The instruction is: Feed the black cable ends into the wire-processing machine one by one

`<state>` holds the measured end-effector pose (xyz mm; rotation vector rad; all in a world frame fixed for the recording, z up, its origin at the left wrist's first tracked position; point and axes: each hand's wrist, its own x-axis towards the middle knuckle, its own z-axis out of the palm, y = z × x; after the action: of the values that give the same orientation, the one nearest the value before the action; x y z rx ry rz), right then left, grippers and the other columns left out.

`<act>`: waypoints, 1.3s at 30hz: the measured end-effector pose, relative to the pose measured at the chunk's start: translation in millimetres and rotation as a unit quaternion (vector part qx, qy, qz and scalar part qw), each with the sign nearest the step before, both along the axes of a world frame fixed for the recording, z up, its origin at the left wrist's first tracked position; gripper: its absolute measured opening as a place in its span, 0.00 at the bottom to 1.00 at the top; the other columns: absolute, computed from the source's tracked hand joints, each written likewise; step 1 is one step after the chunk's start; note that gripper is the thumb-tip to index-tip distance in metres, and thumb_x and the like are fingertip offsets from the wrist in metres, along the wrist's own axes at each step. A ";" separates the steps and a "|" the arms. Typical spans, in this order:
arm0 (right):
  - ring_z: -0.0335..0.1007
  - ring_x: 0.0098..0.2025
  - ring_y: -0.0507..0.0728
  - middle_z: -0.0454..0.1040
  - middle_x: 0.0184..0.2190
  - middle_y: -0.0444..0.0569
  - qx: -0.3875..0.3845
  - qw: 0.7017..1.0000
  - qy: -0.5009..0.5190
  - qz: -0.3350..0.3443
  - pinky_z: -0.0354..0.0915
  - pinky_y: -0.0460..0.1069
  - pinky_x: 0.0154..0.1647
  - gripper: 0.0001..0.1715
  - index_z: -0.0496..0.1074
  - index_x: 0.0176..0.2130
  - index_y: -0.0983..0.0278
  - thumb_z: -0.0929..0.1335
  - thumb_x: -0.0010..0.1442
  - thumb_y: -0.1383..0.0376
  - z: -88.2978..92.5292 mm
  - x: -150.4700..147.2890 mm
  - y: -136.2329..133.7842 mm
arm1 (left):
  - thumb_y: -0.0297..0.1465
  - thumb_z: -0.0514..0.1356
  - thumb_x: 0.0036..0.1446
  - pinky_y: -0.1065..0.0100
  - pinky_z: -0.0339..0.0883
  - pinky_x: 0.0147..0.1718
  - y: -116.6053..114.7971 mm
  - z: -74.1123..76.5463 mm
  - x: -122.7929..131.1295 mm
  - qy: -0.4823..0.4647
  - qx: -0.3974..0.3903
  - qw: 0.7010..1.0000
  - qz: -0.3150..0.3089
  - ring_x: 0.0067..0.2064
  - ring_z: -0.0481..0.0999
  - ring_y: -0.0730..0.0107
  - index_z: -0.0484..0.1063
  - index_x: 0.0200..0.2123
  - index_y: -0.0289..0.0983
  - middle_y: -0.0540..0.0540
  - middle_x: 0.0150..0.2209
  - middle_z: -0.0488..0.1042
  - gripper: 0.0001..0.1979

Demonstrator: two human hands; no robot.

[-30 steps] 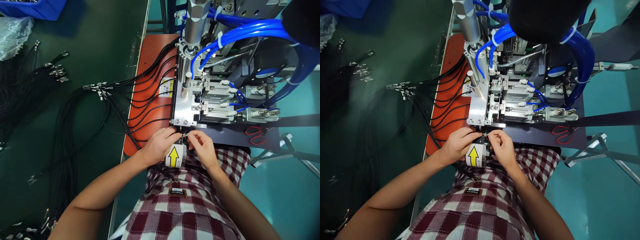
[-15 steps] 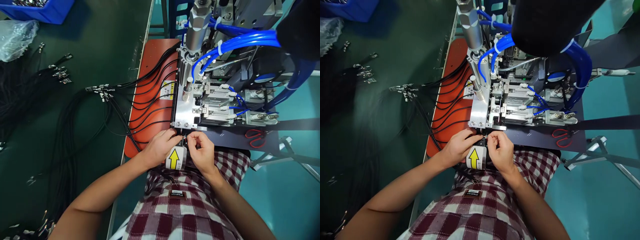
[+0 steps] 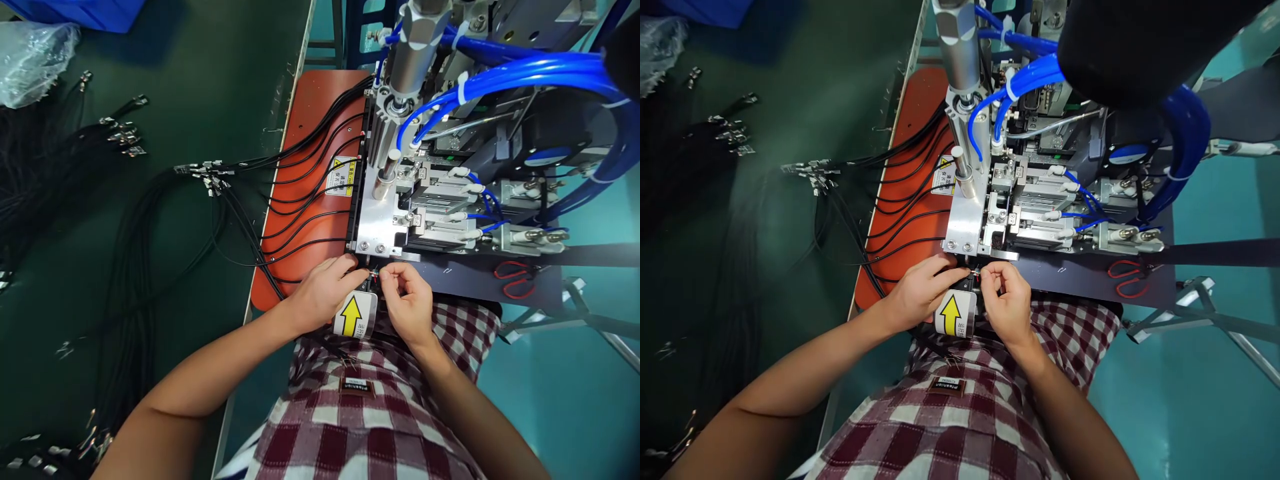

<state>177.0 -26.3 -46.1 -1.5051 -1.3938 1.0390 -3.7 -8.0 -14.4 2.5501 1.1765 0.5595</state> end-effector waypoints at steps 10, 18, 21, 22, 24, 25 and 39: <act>0.55 0.19 0.49 0.65 0.21 0.41 -0.095 0.995 0.023 -0.008 0.53 0.45 0.18 0.11 0.72 0.37 0.64 0.66 0.61 0.59 6.2 9.2 2.8 | 0.29 0.48 0.65 0.65 0.71 0.35 -1.5 2.3 0.0 0.020 -0.009 1.000 0.017 0.37 0.71 0.65 0.72 0.47 0.35 0.41 0.38 0.70 0.15; 0.61 0.24 0.52 0.68 0.23 0.44 0.063 0.994 -0.092 0.014 0.60 0.47 0.27 0.03 0.71 0.32 0.62 0.67 0.59 0.66 14.0 -1.9 6.3 | 0.28 0.49 0.64 0.63 0.71 0.36 -2.6 2.7 -0.7 0.012 -0.026 1.000 0.012 0.39 0.71 0.62 0.71 0.48 0.33 0.40 0.39 0.69 0.15; 0.59 0.23 0.52 0.66 0.22 0.43 0.072 0.992 -0.099 0.016 0.59 0.48 0.27 0.03 0.71 0.31 0.62 0.67 0.58 0.66 12.2 0.5 6.0 | 0.28 0.49 0.64 0.63 0.71 0.37 -2.5 2.6 -0.6 0.010 -0.031 0.999 0.015 0.39 0.71 0.62 0.71 0.48 0.34 0.40 0.39 0.69 0.15; 0.59 0.23 0.51 0.65 0.22 0.42 0.052 0.995 -0.082 0.008 0.59 0.47 0.26 0.04 0.71 0.31 0.62 0.67 0.58 0.66 11.6 0.9 5.7 | 0.28 0.49 0.64 0.63 0.71 0.37 -2.4 2.6 -0.4 0.010 -0.030 0.999 0.017 0.39 0.71 0.63 0.71 0.48 0.34 0.40 0.38 0.69 0.15; 0.56 0.22 0.50 0.64 0.21 0.42 -0.025 1.000 -0.005 -0.016 0.56 0.46 0.23 0.04 0.70 0.30 0.63 0.67 0.57 0.65 10.2 0.4 5.7 | 0.28 0.49 0.64 0.64 0.71 0.36 -2.2 2.5 -0.3 0.010 -0.027 0.999 0.017 0.38 0.71 0.63 0.72 0.47 0.34 0.41 0.38 0.69 0.14; 0.54 0.21 0.49 0.63 0.20 0.41 -0.076 0.996 0.048 -0.027 0.54 0.46 0.21 0.05 0.70 0.30 0.63 0.67 0.56 0.64 9.6 -0.1 6.5 | 0.28 0.49 0.64 0.64 0.71 0.36 -2.2 2.5 -0.2 0.008 -0.026 1.000 0.015 0.38 0.71 0.63 0.72 0.47 0.34 0.41 0.38 0.69 0.14; 0.50 0.17 0.46 0.61 0.17 0.38 -0.220 0.943 0.250 -0.023 0.46 0.44 0.17 0.13 0.73 0.31 0.65 0.71 0.54 0.57 -1.2 2.0 -7.4 | 0.29 0.49 0.64 0.63 0.71 0.38 -1.3 0.8 -0.3 -0.013 -0.052 0.998 0.018 0.40 0.72 0.63 0.72 0.47 0.35 0.40 0.39 0.70 0.14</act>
<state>179.1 -33.6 -47.3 -1.4222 -0.7966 1.6432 -4.0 -9.4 -13.6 2.4314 1.2111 0.5241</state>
